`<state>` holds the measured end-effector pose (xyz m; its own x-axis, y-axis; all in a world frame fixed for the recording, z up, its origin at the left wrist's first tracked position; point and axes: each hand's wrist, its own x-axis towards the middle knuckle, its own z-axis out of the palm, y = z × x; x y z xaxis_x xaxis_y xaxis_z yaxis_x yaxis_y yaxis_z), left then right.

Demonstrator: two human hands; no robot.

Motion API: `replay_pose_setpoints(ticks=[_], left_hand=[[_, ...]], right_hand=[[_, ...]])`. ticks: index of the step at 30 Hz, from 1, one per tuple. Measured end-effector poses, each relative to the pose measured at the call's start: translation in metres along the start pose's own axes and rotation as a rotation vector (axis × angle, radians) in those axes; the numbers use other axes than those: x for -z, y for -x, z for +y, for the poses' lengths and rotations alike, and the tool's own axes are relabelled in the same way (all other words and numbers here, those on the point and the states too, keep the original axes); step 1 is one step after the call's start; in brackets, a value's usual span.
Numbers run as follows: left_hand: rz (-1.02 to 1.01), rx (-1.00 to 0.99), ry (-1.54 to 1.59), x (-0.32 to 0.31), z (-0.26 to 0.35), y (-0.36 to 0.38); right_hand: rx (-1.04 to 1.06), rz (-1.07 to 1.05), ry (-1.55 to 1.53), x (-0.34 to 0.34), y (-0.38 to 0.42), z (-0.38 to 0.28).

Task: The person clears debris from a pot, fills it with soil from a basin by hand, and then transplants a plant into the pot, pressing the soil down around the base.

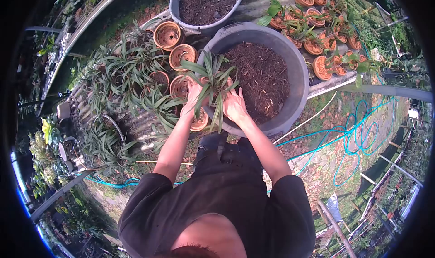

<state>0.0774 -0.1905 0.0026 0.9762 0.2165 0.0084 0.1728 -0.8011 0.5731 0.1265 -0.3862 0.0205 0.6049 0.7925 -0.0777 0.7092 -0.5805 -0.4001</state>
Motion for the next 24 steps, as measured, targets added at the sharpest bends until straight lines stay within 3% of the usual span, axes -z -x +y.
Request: replay_pose_setpoints(ticks=[4,7,9,11,12,17,20,23,24], left_hand=[[0.013,0.007,0.041,-0.003,0.001,0.004],[0.022,-0.021,0.123,0.002,0.008,0.007],[0.015,-0.035,0.183,0.006,0.012,0.007],[-0.004,-0.046,0.247,0.007,0.016,0.004],[-0.014,-0.050,0.287,0.009,0.019,0.003],[0.034,-0.185,0.261,0.012,0.034,-0.005],[-0.003,-0.169,0.290,0.008,0.028,-0.004],[-0.018,-0.168,0.290,0.037,0.067,0.000],[0.002,-0.204,0.248,0.014,0.036,-0.002]], right_hand=[[0.041,-0.104,0.187,0.015,0.003,0.008],[-0.184,0.456,-0.343,0.010,0.033,0.028],[-0.336,0.552,-0.162,0.006,0.053,0.053],[-0.524,0.395,0.023,0.006,0.069,0.059],[-0.528,0.271,-0.122,-0.011,0.076,0.073],[-0.519,0.235,0.010,-0.054,0.077,0.076],[-0.554,0.198,-0.132,-0.046,0.079,0.077],[-0.631,0.255,-0.177,-0.012,0.078,0.063],[-0.634,0.264,-0.145,-0.022,0.076,0.066]])
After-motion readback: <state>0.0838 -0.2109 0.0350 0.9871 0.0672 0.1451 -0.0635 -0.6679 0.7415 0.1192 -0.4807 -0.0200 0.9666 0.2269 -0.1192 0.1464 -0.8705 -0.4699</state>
